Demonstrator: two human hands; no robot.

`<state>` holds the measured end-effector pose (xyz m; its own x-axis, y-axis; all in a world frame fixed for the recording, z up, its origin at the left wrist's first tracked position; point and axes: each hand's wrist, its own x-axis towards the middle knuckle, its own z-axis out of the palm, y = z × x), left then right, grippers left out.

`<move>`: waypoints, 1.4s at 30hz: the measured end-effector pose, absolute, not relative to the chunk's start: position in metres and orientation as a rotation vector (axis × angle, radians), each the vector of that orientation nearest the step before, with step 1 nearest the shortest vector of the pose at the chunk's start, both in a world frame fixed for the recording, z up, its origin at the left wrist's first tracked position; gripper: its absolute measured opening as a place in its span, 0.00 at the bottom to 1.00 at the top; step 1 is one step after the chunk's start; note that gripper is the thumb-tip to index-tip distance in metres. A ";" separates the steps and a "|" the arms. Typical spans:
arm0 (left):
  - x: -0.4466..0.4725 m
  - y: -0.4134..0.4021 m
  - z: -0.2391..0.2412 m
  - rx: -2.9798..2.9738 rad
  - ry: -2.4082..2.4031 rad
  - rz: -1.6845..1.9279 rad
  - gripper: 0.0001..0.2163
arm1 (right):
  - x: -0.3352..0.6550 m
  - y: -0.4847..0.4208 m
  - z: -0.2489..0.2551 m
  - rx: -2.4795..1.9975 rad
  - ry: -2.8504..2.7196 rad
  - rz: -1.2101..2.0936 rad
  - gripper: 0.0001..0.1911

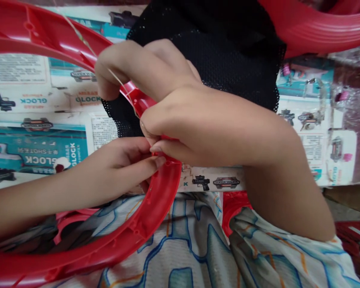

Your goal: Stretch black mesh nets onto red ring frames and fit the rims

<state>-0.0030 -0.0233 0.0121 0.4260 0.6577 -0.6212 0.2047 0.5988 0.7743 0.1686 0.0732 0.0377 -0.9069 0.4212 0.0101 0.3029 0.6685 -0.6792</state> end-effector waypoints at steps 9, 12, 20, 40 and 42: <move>-0.003 -0.023 0.010 0.959 1.139 0.293 0.09 | 0.173 0.086 0.025 -0.423 -2.794 1.171 0.22; -0.003 -0.022 0.011 0.936 1.115 0.301 0.09 | 0.174 0.090 0.022 -0.328 -2.781 1.163 0.25; -0.002 -0.021 0.012 0.853 1.117 0.302 0.07 | 0.172 0.091 0.020 -0.428 -2.853 1.025 0.23; -0.001 -0.024 0.009 0.830 1.260 0.310 0.10 | 0.172 0.088 0.013 -0.431 -2.767 1.063 0.22; 0.001 -0.024 0.009 0.858 1.283 0.320 0.10 | 0.174 0.088 0.012 -0.435 -2.776 1.051 0.21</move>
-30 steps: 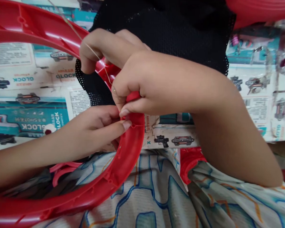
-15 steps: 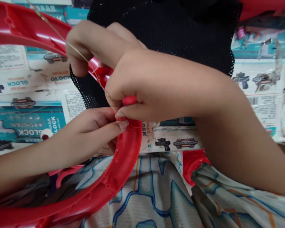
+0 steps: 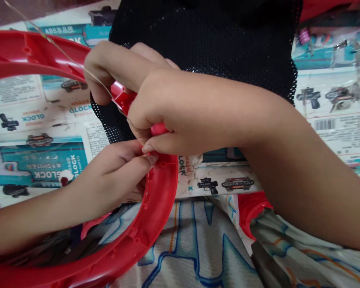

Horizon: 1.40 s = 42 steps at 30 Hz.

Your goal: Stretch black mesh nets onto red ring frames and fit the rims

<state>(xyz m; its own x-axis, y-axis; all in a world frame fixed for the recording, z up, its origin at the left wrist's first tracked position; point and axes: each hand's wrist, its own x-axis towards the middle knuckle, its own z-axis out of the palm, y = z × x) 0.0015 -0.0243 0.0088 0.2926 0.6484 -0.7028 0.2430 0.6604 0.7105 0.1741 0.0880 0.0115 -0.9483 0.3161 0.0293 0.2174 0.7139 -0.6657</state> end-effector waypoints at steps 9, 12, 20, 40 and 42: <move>-0.016 -0.010 0.005 0.542 1.015 0.291 0.07 | 0.174 0.093 0.011 -0.486 -2.742 1.104 0.23; -0.022 -0.006 0.004 0.445 0.948 0.306 0.09 | 0.173 0.094 0.012 -0.521 -2.727 1.128 0.19; -0.015 -0.008 0.004 0.526 0.966 0.344 0.09 | 0.172 0.094 0.012 -0.661 -2.646 1.210 0.25; 0.000 -0.017 -0.003 0.677 0.946 0.379 0.06 | 0.168 0.090 0.005 -0.733 -2.188 1.428 0.03; 0.000 -0.017 -0.004 0.690 0.954 0.374 0.06 | 0.168 0.089 0.005 -0.769 -2.137 1.446 0.03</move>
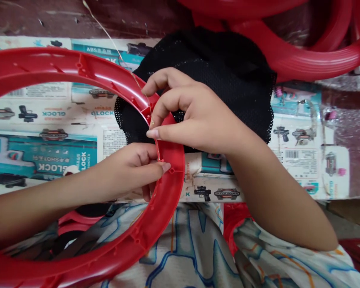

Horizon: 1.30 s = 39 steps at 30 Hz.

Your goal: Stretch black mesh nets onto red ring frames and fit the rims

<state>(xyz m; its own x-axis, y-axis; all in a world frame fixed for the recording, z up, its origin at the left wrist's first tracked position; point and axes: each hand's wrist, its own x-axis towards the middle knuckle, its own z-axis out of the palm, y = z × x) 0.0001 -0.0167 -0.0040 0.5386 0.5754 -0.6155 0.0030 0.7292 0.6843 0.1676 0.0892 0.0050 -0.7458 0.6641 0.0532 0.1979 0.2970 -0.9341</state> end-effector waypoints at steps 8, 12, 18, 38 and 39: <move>0.001 -0.015 -0.001 0.716 0.979 0.340 0.07 | 0.165 0.088 0.008 -0.849 -2.098 1.453 0.02; 0.002 -0.014 0.000 0.727 0.990 0.323 0.06 | 0.164 0.089 0.008 -0.873 -2.116 1.432 0.03; 0.000 -0.017 0.001 0.707 0.975 0.293 0.06 | 0.165 0.093 0.005 -0.856 -2.119 1.434 0.03; -0.009 -0.013 0.016 0.814 0.822 0.401 0.11 | 0.157 0.083 -0.002 -0.604 -1.641 1.909 0.16; -0.009 -0.013 0.017 0.816 0.821 0.423 0.11 | 0.157 0.083 -0.001 -0.601 -1.621 1.932 0.16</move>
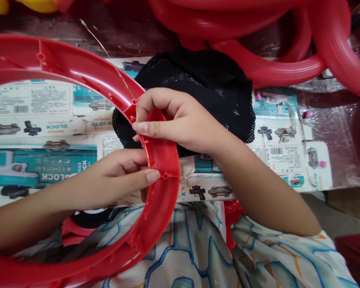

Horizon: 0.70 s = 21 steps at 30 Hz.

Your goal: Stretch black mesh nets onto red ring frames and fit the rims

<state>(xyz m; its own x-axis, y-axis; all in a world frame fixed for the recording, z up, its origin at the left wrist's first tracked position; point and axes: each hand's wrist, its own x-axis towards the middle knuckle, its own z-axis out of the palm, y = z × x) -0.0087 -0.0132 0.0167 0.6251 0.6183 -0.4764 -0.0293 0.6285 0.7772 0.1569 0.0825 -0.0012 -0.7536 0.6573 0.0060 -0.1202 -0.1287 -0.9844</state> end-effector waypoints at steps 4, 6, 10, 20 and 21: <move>-0.011 -0.011 0.016 0.841 0.858 0.513 0.11 | 0.160 0.083 0.001 -0.615 -1.696 1.876 0.14; -0.013 -0.009 0.014 0.830 0.895 0.570 0.13 | 0.161 0.084 0.001 -0.608 -1.738 1.815 0.10; -0.012 -0.006 0.011 0.831 0.929 0.666 0.09 | 0.161 0.085 0.001 -0.608 -1.756 1.780 0.05; 0.009 -0.031 0.001 1.031 1.172 0.918 0.06 | 0.159 0.085 -0.002 -0.554 -1.802 1.742 0.07; 0.010 -0.033 0.001 1.057 1.214 0.918 0.06 | 0.159 0.085 -0.003 -0.561 -1.815 1.738 0.07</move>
<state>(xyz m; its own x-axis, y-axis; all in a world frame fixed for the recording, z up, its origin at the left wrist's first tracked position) 0.0095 -0.0329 0.0008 0.1376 0.9537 -0.2675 0.0018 0.2698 0.9629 0.1589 0.0849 -0.0028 -0.7561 0.6456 0.1075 -0.0796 0.0722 -0.9942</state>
